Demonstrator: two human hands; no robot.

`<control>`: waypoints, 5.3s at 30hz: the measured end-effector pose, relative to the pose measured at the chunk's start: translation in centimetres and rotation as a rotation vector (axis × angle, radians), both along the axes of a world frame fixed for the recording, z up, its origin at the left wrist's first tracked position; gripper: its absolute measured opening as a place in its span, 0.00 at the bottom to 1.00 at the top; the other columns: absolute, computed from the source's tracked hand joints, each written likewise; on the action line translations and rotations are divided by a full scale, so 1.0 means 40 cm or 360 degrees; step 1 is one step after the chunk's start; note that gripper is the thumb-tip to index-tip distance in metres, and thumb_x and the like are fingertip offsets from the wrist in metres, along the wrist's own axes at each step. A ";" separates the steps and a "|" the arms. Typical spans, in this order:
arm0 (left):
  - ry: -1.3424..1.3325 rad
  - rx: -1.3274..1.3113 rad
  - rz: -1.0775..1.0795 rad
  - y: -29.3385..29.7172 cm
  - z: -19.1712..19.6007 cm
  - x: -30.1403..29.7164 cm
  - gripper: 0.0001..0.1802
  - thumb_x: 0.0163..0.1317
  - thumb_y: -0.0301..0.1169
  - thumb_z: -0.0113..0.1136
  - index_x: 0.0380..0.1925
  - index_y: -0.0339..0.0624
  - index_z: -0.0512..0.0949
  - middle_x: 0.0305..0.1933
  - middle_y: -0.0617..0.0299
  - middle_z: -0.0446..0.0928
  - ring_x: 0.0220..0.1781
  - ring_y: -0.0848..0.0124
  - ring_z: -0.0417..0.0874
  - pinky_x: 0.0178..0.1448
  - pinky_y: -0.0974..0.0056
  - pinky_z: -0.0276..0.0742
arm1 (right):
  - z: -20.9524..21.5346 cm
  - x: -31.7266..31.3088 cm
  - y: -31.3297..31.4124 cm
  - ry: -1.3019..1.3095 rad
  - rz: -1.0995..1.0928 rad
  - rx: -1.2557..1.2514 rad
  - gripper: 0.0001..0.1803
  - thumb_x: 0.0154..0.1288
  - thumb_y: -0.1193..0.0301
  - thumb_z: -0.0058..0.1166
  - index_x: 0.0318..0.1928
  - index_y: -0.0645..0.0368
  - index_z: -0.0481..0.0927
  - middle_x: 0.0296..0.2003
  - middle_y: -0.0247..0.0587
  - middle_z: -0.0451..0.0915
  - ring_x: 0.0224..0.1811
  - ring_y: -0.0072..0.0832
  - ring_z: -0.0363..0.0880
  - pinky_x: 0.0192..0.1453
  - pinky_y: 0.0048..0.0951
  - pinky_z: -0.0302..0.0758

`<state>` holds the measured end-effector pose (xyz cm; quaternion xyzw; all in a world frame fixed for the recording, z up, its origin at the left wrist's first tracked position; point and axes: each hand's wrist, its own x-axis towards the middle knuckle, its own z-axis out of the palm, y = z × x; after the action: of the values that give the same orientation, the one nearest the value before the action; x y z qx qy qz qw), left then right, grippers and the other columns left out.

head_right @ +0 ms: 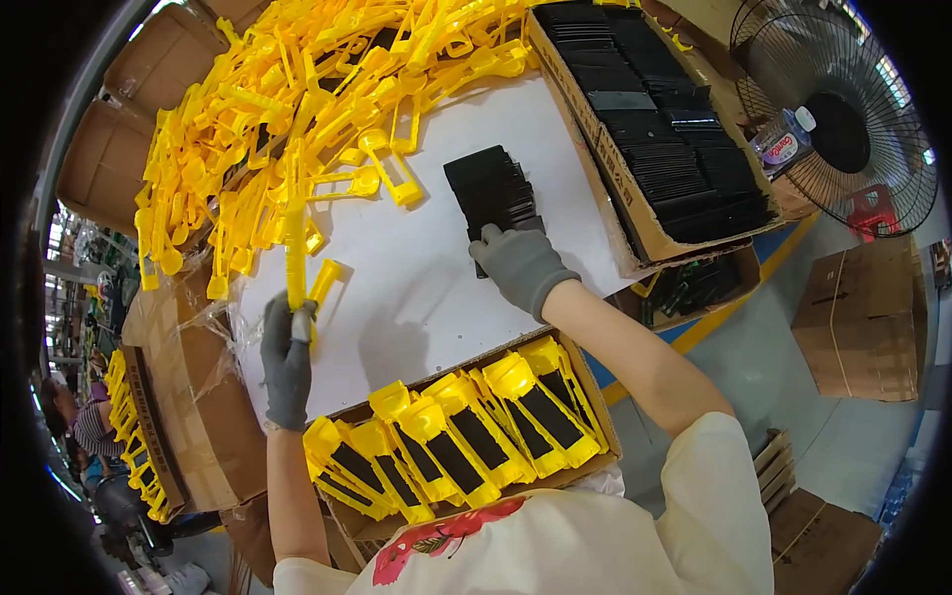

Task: Assembling solar-powered garden lights by attaching solar panels to yellow plastic housings.

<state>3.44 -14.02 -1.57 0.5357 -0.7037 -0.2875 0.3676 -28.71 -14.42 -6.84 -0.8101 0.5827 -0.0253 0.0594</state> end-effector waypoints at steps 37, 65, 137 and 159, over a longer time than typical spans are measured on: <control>0.1754 0.1682 -0.0020 0.381 0.053 -0.160 0.20 0.65 0.28 0.57 0.55 0.35 0.71 0.46 0.51 0.79 0.42 0.66 0.83 0.34 0.72 0.78 | 0.224 0.066 0.331 -0.1722 -0.0156 -0.0835 0.05 0.64 0.78 0.48 0.40 0.61 0.74 0.37 0.40 0.73 0.40 0.25 0.72 0.49 0.25 0.70; 0.1223 0.1370 -0.0018 0.339 0.082 -0.195 0.13 0.61 0.20 0.56 0.46 0.30 0.78 0.37 0.52 0.81 0.33 0.67 0.84 0.34 0.68 0.82 | 0.244 0.047 0.404 -0.1529 -0.0527 0.0400 0.07 0.66 0.72 0.53 0.39 0.64 0.76 0.22 0.36 0.79 0.22 0.15 0.76 0.27 0.21 0.72; -0.1254 0.0557 0.0279 0.024 -0.111 0.133 0.16 0.53 0.32 0.65 0.42 0.40 0.78 0.48 0.50 0.77 0.48 0.51 0.78 0.51 0.55 0.75 | -0.015 -0.107 0.078 -0.0667 -0.0388 -0.0458 0.11 0.57 0.68 0.59 0.42 0.48 0.80 0.41 0.32 0.77 0.44 0.34 0.78 0.43 0.35 0.76; 0.1486 0.1148 0.0181 0.242 0.070 -0.095 0.18 0.61 0.23 0.56 0.52 0.30 0.74 0.42 0.46 0.79 0.33 0.64 0.81 0.31 0.71 0.78 | 0.256 0.022 0.209 -0.2083 -0.0376 0.0033 0.09 0.61 0.74 0.59 0.40 0.63 0.79 0.29 0.33 0.79 0.31 0.16 0.75 0.36 0.23 0.74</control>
<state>-0.38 -4.34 1.23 0.4806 -0.2955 -0.6936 0.4479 -27.83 -6.08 3.41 -0.5577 0.5115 -0.5127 0.4056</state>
